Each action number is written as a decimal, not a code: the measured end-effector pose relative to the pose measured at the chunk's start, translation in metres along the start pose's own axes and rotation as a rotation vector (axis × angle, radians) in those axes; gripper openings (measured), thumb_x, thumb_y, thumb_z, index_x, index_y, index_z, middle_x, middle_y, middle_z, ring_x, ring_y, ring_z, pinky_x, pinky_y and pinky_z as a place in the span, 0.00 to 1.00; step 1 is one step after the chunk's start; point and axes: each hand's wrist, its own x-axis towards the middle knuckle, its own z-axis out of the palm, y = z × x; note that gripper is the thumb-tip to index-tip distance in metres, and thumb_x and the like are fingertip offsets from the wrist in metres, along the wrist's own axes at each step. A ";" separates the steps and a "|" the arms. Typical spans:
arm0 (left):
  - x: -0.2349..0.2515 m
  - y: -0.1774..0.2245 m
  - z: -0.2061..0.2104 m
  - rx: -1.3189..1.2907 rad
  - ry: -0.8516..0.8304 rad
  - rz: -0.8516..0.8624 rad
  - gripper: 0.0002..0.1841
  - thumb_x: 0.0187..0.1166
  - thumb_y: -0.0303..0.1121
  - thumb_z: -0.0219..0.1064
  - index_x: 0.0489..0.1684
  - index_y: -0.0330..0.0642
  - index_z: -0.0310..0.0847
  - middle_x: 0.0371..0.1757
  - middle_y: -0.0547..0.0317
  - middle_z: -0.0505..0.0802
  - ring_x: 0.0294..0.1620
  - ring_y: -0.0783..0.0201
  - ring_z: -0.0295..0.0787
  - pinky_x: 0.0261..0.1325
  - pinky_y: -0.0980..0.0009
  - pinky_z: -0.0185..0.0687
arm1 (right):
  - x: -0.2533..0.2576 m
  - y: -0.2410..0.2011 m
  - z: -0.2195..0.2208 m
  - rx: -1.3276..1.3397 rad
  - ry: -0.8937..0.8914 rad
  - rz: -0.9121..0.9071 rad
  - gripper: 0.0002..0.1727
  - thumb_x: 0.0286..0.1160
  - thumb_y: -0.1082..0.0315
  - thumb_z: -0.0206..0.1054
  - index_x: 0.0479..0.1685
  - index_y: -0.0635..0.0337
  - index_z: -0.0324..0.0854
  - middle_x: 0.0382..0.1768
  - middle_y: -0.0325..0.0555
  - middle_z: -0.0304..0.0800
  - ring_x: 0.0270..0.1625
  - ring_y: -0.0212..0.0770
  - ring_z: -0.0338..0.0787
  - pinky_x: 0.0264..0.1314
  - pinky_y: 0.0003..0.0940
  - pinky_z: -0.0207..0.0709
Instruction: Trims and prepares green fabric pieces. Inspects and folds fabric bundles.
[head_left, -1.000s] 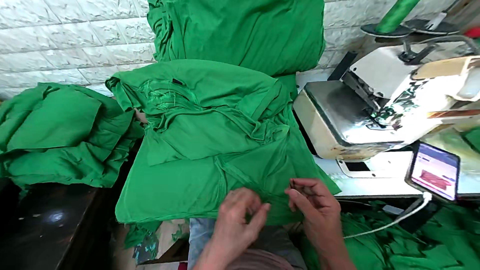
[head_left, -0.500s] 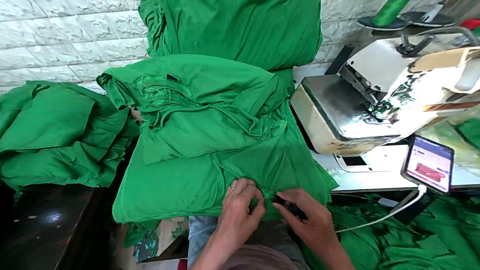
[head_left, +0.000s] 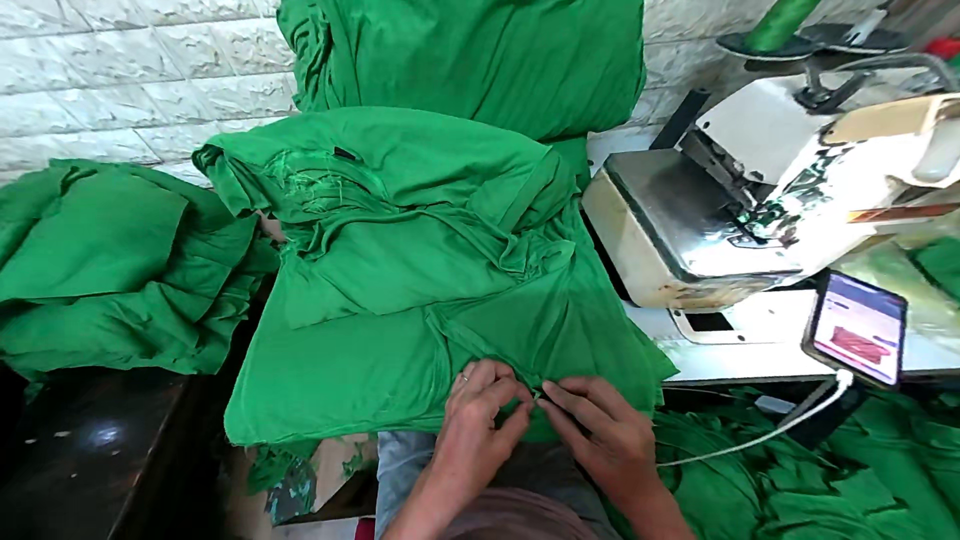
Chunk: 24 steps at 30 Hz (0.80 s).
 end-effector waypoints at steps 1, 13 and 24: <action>0.000 0.000 0.000 0.002 0.001 -0.003 0.04 0.75 0.32 0.71 0.35 0.46 0.92 0.46 0.59 0.90 0.54 0.64 0.84 0.59 0.69 0.79 | -0.001 0.001 0.001 -0.003 0.008 -0.017 0.08 0.78 0.62 0.72 0.45 0.55 0.93 0.39 0.46 0.90 0.45 0.33 0.88 0.49 0.17 0.80; -0.024 -0.006 -0.079 0.116 -0.225 -0.018 0.05 0.76 0.32 0.69 0.36 0.42 0.89 0.42 0.57 0.89 0.34 0.73 0.85 0.37 0.82 0.83 | -0.008 0.021 -0.028 0.052 -0.150 0.135 0.15 0.76 0.53 0.72 0.50 0.54 0.87 0.53 0.48 0.87 0.47 0.29 0.87 0.44 0.15 0.80; 0.043 -0.008 -0.023 0.362 -0.052 0.159 0.13 0.76 0.29 0.69 0.58 0.44 0.86 0.52 0.61 0.95 0.66 0.55 0.88 0.81 0.33 0.55 | 0.012 0.005 -0.033 0.302 0.084 0.421 0.11 0.82 0.66 0.63 0.55 0.62 0.79 0.35 0.30 0.86 0.30 0.12 0.78 0.31 0.07 0.73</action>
